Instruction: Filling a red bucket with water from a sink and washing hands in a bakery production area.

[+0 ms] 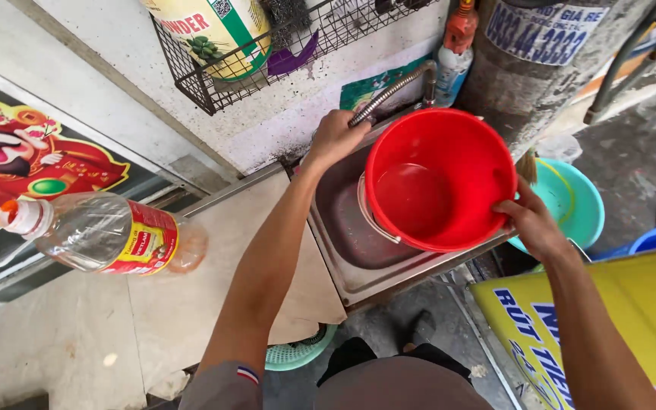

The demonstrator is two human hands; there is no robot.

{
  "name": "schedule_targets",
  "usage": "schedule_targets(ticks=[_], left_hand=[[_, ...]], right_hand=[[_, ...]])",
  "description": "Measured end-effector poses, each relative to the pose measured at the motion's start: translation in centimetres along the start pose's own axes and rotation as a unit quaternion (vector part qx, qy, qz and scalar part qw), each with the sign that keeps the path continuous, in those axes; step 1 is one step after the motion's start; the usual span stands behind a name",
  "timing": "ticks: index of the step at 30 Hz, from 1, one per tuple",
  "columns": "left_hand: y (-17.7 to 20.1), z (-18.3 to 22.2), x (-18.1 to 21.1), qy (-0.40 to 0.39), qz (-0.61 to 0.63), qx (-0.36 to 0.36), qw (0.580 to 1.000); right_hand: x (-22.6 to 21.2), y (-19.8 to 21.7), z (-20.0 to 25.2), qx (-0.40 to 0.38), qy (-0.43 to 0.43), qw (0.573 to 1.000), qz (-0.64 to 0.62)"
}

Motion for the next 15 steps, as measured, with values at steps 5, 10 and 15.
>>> schedule_targets(ticks=[5,10,15], left_hand=[[-0.5,1.1,0.4,0.064,-0.051,0.056,0.995],[-4.6,2.7,-4.4,0.036,0.033,0.122,0.991],[-9.8,2.7,-9.2,0.028,0.142,0.225,0.964]], right_hand=[[2.2,-7.6,-6.1,-0.13,0.017,0.991,0.019],[-0.8,-11.3,-8.0,-0.196,-0.004,0.965,0.177],[-6.7,-9.9,-11.8,0.113,0.256,0.882,0.379]])
Point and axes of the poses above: each hand's wrist, its own z-axis away from the middle knuckle, its own y-axis out of the back of the hand, x = y × z, the point moved 6 cm from there along -z, towards the middle knuckle, and after that the axes turned 14 degrees about z, right-handed, at the moved point
